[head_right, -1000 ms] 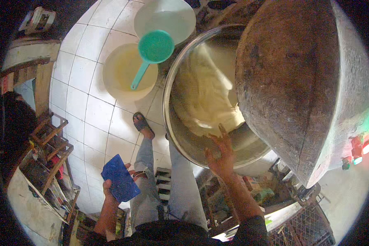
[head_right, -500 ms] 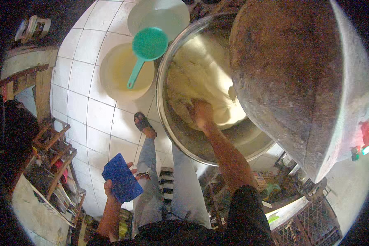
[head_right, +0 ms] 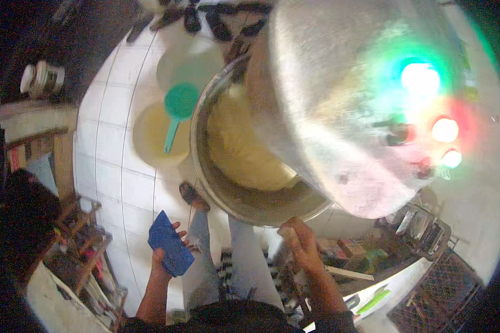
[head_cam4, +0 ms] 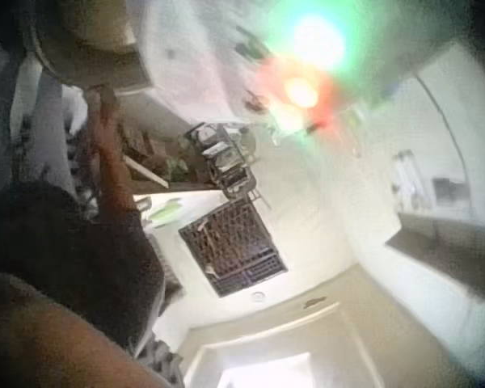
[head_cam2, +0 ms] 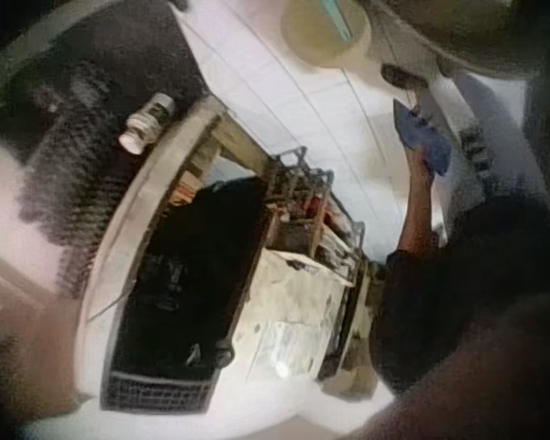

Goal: The person operates a large industrial dough mixer, using a blue scraper to fold and scrape the dough inside the rotating bowl. They periodically add water from a green scoop and use their hand to adjust the dough mass.

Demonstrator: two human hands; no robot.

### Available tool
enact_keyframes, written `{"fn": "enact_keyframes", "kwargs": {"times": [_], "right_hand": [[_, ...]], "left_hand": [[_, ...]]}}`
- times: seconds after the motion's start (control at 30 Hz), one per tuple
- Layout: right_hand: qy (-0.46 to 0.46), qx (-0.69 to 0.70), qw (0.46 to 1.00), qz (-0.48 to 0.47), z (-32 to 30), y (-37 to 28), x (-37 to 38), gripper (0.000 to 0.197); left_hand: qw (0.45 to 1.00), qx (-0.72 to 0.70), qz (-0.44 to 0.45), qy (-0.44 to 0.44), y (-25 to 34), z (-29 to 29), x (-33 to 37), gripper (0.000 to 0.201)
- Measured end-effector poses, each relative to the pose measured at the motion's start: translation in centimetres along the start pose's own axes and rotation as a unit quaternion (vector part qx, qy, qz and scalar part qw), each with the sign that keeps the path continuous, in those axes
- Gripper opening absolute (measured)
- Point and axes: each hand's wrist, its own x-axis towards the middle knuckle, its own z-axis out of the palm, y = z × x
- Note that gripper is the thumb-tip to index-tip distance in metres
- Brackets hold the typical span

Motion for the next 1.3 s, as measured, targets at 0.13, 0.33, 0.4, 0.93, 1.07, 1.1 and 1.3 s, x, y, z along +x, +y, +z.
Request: {"fn": "enact_keyframes", "kwargs": {"times": [0.13, 0.33, 0.4, 0.93, 1.07, 1.1, 1.3], "right_hand": [[0.019, -0.072, 0.994, -0.076, -1.0, -0.2, -2.4, 0.047], [0.220, -0.060, 0.973, 0.020, 0.2, -5.2, -8.0, 0.033], [0.205, -0.026, 0.978, -0.013, 0.0, -4.1, -9.8, 0.032], [0.219, 0.332, 0.901, -0.172, -4.7, -19.3, -14.8, 0.080], [0.130, 0.314, 0.900, -0.273, -0.7, -24.9, -14.1, 0.083], [0.119, 0.297, 0.906, -0.276, 0.7, -25.9, -14.4, 0.083], [0.120, 0.464, 0.841, -0.250, 10.7, -30.9, -15.9, 0.055]], "left_hand": [[0.942, 0.245, 0.221, -0.060, 9.0, 14.1, -1.5, 0.145], [0.585, 0.568, 0.519, -0.256, 19.4, 37.7, -1.0, 0.131], [0.529, 0.612, 0.528, -0.259, 21.1, 45.7, -2.8, 0.127], [0.631, 0.526, 0.384, -0.421, 13.1, 42.3, -8.3, 0.053], [0.798, 0.318, 0.186, -0.477, 12.9, 35.0, -15.4, 0.033], [0.791, 0.302, 0.238, -0.476, 13.5, 34.2, -16.6, 0.023], [0.798, 0.242, 0.424, -0.353, 19.2, 24.3, -22.7, 0.011]]}}
